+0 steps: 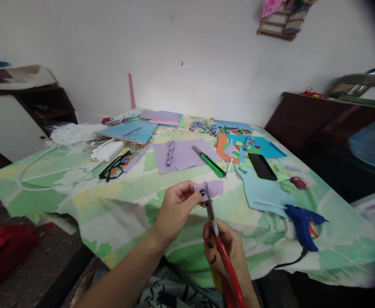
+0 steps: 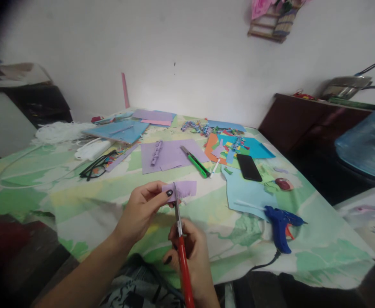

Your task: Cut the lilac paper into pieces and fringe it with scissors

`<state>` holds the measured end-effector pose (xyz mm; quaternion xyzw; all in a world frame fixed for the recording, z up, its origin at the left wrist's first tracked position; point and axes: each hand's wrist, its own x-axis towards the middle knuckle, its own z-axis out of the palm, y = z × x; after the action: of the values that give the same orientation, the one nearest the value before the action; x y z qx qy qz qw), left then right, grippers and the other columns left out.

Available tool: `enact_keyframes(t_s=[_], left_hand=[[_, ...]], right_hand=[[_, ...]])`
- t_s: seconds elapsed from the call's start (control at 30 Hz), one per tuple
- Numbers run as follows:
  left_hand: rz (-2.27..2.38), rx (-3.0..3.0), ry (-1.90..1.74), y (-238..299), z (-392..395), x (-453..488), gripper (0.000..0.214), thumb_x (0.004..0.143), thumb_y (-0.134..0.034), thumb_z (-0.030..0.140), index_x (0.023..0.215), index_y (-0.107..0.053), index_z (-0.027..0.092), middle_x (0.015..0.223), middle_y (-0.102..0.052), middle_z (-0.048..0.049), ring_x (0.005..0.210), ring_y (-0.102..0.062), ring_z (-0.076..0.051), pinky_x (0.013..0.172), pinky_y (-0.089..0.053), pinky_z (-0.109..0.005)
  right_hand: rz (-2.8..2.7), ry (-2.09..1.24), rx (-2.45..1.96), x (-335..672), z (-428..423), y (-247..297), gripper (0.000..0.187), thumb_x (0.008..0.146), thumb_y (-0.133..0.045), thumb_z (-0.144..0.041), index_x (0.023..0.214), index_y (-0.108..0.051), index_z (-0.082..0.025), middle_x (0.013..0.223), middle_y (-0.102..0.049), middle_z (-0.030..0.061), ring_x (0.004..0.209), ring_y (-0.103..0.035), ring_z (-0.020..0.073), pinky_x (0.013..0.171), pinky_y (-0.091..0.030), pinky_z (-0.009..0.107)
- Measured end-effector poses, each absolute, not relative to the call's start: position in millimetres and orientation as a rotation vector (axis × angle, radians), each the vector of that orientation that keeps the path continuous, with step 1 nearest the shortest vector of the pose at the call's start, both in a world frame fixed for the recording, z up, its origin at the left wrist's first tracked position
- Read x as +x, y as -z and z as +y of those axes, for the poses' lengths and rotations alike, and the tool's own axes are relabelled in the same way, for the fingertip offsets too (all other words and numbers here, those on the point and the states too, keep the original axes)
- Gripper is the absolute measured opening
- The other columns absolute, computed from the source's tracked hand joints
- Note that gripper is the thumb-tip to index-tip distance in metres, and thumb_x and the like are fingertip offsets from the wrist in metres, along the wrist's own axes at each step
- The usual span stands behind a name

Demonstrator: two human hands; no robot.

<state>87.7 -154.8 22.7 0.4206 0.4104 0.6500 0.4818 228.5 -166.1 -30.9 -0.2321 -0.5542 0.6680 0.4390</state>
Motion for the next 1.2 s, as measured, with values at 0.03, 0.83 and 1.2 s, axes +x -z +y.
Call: enact_keyframes(t_s=[0.03, 0.83, 1.2], left_hand=[[1.002, 1.028, -1.584, -22.6, -154.9, 87.6, 0.012, 0.077, -0.065, 0.022, 0.070, -0.065, 0.013, 0.066, -0.064, -0.0012, 0.064, -0.057, -0.011, 0.063, -0.046, -0.021], [0.995, 1.005, -1.585, -22.8, -154.7, 86.9, 0.012, 0.077, -0.065, 0.022, 0.069, -0.064, 0.013, 0.067, -0.063, -0.0013, 0.066, -0.057, -0.011, 0.065, -0.046, -0.023], [1.004, 0.998, -1.591, -20.5, -153.3, 87.6, 0.013, 0.077, -0.064, 0.021, 0.068, -0.062, 0.013, 0.065, -0.060, -0.0005, 0.063, -0.055, -0.011, 0.064, -0.045, -0.024]], right_hand=[[-1.376, -1.658, -0.579, 228.5, -166.3, 30.7, 0.045, 0.062, -0.081, -0.052, 0.075, -0.053, -0.019, 0.060, -0.035, -0.0073, 0.047, -0.026, 0.0056, 0.039, -0.019, 0.015], [-1.373, -1.610, -0.680, 226.4, -168.3, 25.2, 0.046, 0.057, -0.081, -0.051, 0.071, -0.052, -0.018, 0.059, -0.037, -0.0062, 0.047, -0.027, 0.0067, 0.038, -0.025, 0.017], [-1.357, -1.685, -0.605, 225.3, -163.9, 40.2, 0.059, 0.054, -0.073, -0.072, 0.069, -0.049, -0.019, 0.056, -0.038, -0.0071, 0.037, -0.025, 0.0034, 0.031, -0.022, 0.017]])
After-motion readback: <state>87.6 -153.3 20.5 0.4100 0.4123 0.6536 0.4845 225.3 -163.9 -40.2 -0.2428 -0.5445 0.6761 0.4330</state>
